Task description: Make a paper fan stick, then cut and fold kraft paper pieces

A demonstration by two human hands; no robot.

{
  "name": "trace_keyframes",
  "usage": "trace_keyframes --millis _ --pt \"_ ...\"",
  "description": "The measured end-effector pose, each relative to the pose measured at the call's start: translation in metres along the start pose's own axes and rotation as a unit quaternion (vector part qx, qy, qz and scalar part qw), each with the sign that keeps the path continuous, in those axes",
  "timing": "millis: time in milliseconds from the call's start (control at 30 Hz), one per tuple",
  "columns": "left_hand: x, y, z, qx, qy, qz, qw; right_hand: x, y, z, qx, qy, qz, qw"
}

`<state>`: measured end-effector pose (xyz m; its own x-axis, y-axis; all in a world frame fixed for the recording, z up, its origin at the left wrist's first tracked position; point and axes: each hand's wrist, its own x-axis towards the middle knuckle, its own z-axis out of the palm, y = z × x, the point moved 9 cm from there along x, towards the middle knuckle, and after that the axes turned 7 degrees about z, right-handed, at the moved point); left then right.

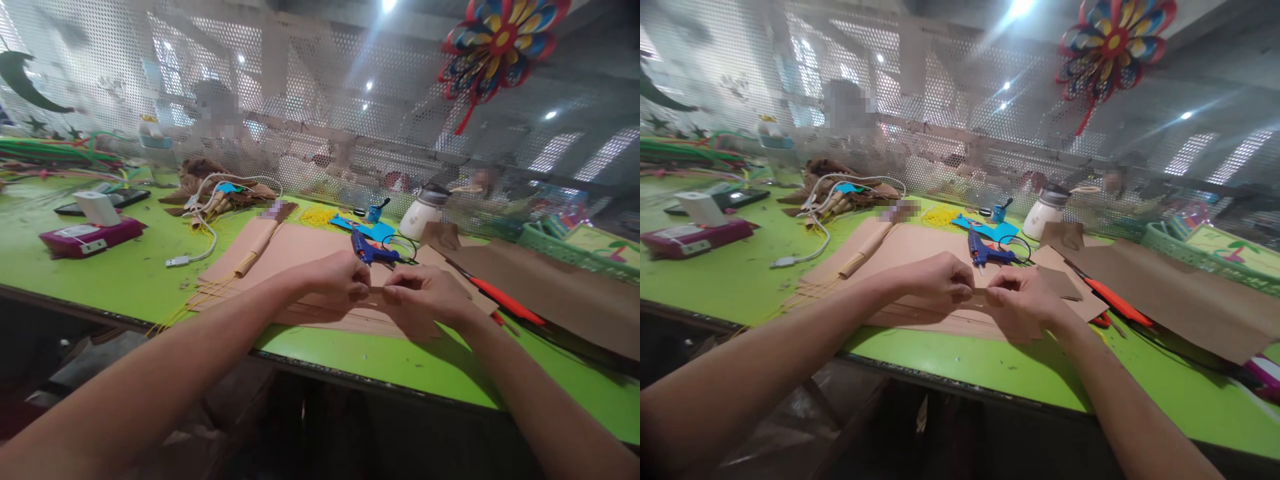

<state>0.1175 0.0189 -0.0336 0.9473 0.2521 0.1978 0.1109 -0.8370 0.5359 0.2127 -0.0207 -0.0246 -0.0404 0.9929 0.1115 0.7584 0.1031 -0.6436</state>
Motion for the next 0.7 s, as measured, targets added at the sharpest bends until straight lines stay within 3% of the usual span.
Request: trace_keyframes --millis 133,267,367,500,700 --pt "0.001 0.0 0.0 -0.003 0.007 0.008 1.0 -0.001 -0.006 0.005 0.005 -0.024 -0.037 0.999" --pt "0.001 0.001 -0.002 -0.013 0.016 0.001 1.0 0.0 -0.007 0.001 0.012 0.013 -0.059 0.998" --pt "0.001 0.002 -0.007 -0.039 0.011 -0.018 0.999 0.001 -0.002 -0.003 0.031 0.043 -0.04 0.998" --pt "-0.002 -0.002 -0.009 -0.07 -0.015 -0.059 0.996 0.001 0.004 -0.001 0.068 0.032 -0.009 0.997" --pt "-0.001 0.002 -0.012 -0.071 -0.011 -0.001 0.997 0.003 0.012 0.001 0.103 -0.005 0.011 0.995"
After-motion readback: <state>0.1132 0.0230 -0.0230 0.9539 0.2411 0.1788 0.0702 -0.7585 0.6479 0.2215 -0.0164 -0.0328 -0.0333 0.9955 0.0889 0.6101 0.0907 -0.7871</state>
